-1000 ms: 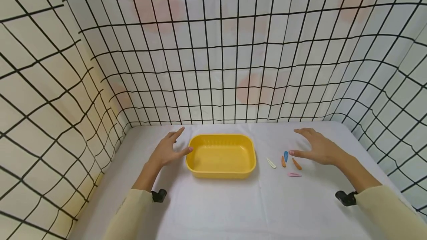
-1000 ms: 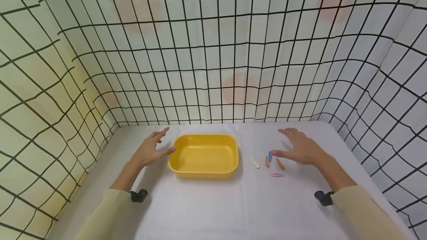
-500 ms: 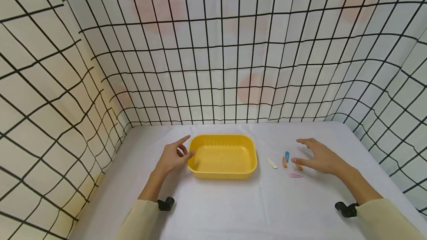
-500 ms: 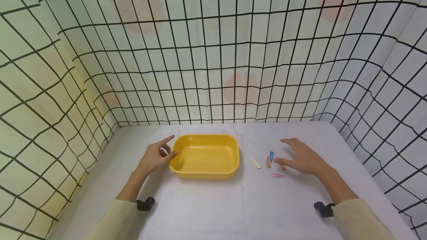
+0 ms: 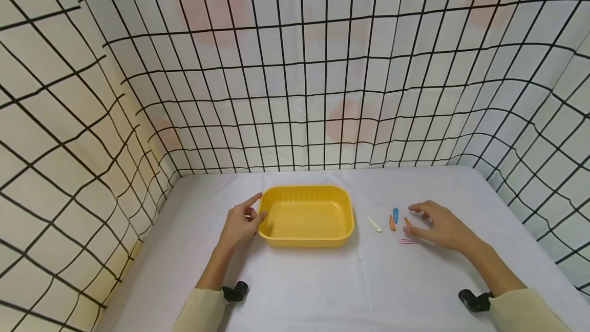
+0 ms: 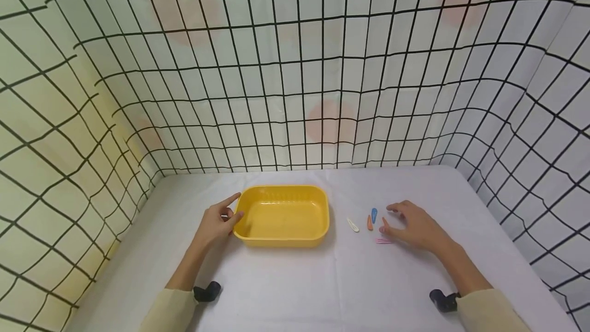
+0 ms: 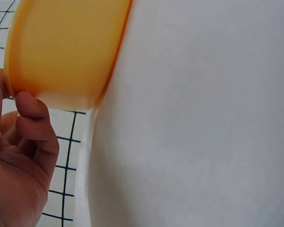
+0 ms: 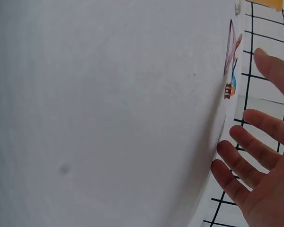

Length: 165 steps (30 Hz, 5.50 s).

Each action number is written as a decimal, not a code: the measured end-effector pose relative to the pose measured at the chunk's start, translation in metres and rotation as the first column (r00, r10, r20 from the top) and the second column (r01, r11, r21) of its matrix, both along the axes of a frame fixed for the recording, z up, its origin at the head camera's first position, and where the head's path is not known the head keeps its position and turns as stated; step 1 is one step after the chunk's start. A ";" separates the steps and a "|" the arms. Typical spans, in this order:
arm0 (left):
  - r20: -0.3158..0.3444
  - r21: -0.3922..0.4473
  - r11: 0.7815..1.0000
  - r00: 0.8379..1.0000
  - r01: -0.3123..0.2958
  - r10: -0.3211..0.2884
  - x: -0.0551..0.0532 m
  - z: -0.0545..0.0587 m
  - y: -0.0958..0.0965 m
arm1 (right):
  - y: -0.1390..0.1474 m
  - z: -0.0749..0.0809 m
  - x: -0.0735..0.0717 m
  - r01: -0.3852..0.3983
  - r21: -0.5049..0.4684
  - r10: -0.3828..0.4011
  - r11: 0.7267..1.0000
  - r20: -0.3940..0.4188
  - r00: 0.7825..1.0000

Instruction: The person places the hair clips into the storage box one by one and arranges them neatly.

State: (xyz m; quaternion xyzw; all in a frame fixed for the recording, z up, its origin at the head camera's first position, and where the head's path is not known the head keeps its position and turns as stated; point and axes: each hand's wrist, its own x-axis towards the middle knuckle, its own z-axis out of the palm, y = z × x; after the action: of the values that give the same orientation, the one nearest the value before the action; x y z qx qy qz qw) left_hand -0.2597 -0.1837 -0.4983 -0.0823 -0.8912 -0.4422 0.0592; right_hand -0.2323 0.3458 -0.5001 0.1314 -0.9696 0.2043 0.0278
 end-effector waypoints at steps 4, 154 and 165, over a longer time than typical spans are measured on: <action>0.003 0.026 0.999 1.000 -0.023 0.023 0.001 -0.002 0.001 | -0.003 -0.002 0.002 0.001 -0.014 -0.001 1.000 -0.013 1.000; -0.002 0.145 0.982 0.992 -0.123 0.124 0.001 -0.010 0.023 | -0.290 0.014 -0.058 0.210 -0.638 0.120 0.740 0.434 0.893; -0.001 0.151 0.979 0.991 -0.134 0.136 0.005 -0.009 0.025 | -0.302 0.015 -0.057 0.171 -0.594 0.148 0.786 0.450 0.881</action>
State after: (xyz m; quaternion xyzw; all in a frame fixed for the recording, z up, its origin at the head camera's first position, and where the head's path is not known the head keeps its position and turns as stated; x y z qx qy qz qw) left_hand -0.2542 -0.1586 -0.5074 -0.0194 -0.8585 -0.5026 0.1000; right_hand -0.2896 0.0437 -0.4853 0.0551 -0.8262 0.5352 -0.1672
